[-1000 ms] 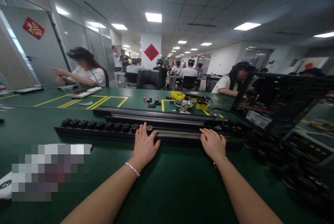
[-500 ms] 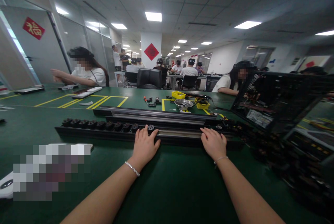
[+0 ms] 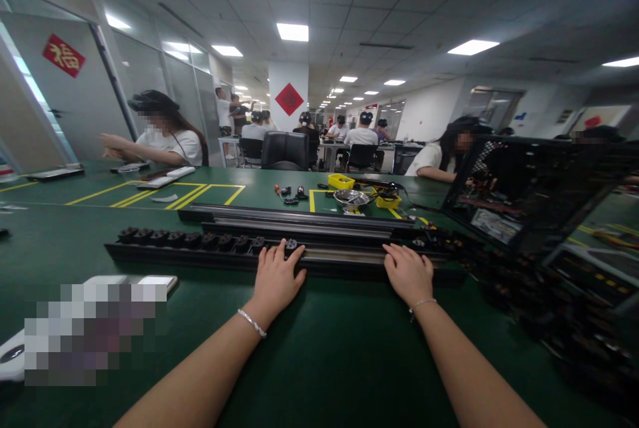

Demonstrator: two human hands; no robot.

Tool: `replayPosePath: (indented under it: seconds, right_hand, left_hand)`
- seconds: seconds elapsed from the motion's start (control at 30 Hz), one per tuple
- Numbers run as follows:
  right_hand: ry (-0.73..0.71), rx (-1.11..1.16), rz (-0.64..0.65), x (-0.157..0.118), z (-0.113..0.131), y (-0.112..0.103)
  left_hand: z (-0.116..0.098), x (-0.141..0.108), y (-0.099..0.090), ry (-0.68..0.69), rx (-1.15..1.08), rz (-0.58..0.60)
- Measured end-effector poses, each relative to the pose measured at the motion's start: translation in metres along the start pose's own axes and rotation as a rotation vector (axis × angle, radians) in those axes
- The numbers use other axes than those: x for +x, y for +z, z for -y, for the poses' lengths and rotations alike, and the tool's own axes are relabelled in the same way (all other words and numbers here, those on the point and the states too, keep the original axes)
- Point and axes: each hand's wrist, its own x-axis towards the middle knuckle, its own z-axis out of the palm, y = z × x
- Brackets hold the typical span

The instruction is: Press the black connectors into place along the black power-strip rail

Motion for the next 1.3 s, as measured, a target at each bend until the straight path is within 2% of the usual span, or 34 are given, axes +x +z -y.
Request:
replayPosePath:
  seconds: [0.3, 0.67, 0.97, 1.3]
  right_hand:
    - [0.003, 0.011, -0.002, 0.0, 0.0002, 0.001]
    - [-0.002, -0.019, 0.0, -0.0003, 0.0015, -0.0013]
    - [0.004, -0.01, 0.007, -0.0002, 0.0012, -0.0007]
    - [0.007, 0.007, -0.011, -0.0007, 0.0012, 0.0001]
  left_hand:
    - [0.0006, -0.001, 0.0016, 0.024, 0.031, 0.005]
    - [0.0012, 0.0024, 0.0014, -0.058, -0.077, -0.012]
    - [0.0052, 0.0005, 0.0067, 0.003, -0.069, -0.06]
    - [0.0027, -0.0013, 0.0045, 0.016, -0.069, -0.024]
